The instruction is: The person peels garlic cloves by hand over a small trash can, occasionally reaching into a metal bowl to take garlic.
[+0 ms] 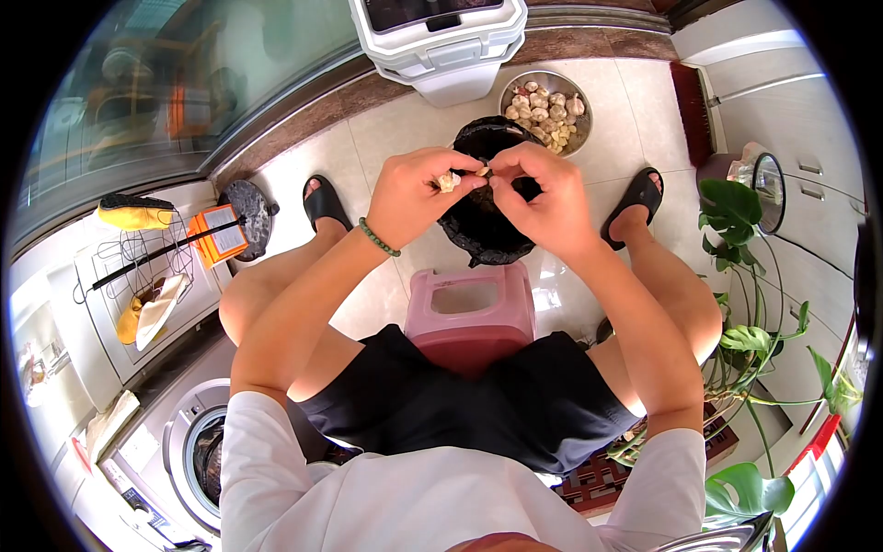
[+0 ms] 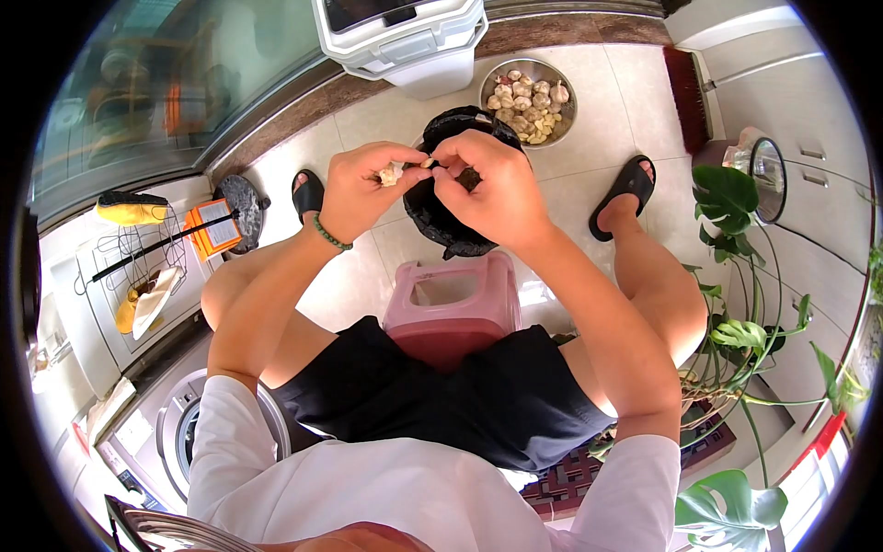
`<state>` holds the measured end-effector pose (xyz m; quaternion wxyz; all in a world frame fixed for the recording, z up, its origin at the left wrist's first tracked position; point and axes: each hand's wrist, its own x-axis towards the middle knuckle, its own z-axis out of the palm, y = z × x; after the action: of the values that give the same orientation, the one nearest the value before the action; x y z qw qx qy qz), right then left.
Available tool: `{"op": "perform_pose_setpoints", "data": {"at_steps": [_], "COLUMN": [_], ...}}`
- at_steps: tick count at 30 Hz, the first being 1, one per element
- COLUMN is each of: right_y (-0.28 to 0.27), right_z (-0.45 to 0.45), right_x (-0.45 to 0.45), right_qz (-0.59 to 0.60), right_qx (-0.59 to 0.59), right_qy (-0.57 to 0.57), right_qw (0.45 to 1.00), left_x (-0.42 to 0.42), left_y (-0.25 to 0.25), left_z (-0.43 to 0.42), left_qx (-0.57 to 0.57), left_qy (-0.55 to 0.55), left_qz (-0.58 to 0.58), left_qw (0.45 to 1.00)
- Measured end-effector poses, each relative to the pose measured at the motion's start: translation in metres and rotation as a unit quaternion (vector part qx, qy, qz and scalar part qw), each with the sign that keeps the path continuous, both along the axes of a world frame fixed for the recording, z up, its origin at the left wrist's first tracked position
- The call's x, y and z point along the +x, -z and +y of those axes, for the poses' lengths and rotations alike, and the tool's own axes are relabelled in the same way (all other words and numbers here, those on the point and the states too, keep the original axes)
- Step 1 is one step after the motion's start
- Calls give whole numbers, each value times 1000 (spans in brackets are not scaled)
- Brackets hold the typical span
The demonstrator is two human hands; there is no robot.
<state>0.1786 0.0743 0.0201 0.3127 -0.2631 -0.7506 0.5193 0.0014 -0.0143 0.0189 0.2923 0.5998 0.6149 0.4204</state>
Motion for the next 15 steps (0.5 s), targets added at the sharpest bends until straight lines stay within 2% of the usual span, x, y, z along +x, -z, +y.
{"op": "perform_pose_setpoints", "data": {"at_steps": [15], "right_y": [3], "right_z": [-2], "right_x": [3], "right_qz": [-16], "right_qx": [-33], "right_qy": [-18], "right_qw": [999], "left_x": [2], "left_y": [-2], "left_z": [-2], "left_qx": [68], "left_qy": [19], "left_qz": [62], "left_qw": [996]}}
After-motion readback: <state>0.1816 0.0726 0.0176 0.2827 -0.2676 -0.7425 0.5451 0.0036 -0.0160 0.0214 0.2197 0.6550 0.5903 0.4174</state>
